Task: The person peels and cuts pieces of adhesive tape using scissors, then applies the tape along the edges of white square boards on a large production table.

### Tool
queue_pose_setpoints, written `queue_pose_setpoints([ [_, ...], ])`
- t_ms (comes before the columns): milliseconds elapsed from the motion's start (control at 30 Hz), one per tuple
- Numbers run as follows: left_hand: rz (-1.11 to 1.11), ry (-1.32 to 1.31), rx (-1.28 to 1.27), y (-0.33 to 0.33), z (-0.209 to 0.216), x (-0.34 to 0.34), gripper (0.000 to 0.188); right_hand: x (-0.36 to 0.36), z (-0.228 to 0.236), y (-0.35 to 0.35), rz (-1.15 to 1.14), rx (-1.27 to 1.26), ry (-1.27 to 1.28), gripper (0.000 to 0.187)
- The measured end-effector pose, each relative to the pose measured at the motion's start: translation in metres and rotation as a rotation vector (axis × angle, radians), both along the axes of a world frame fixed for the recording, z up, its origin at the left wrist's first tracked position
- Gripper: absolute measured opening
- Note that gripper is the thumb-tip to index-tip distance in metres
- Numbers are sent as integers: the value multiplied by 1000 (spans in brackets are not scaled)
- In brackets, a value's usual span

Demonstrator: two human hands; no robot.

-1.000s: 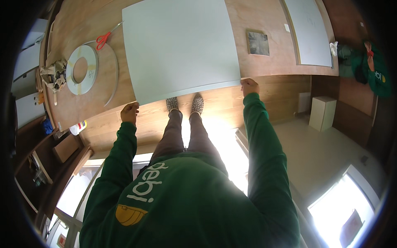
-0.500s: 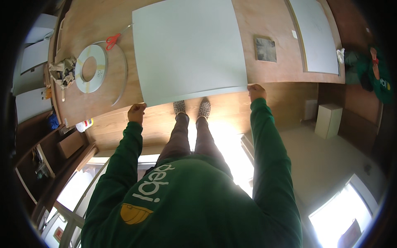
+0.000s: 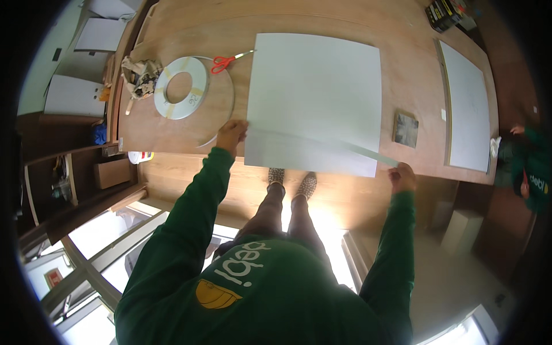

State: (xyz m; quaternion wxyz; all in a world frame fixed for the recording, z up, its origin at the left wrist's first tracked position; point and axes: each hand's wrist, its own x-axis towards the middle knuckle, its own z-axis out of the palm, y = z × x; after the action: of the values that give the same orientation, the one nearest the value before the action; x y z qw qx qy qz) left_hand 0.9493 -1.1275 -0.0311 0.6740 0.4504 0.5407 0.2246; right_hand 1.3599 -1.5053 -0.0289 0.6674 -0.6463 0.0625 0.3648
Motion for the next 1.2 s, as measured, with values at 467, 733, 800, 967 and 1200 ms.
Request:
queue_pose_setpoints([
  [467, -206, 270, 648, -47, -23, -30, 14, 87, -109, -57, -318, 89, 20, 19],
  [733, -315, 708, 468, -33, -32, -107, 26, 65, -75, -38, -188, 301, 302, 15],
  [800, -373, 791, 519, -16, -13, -99, 27, 53, -59, -33, -67, 266, 292, 16],
  [967, -481, 1215, 759, 7, -10, -98, 29, -20, 34, 33, 103, 193, 303, 31],
  [1200, -580, 1188, 590, 19, 11, -98, 15, -48, 62, 31, 198, 373, 481, 15],
])
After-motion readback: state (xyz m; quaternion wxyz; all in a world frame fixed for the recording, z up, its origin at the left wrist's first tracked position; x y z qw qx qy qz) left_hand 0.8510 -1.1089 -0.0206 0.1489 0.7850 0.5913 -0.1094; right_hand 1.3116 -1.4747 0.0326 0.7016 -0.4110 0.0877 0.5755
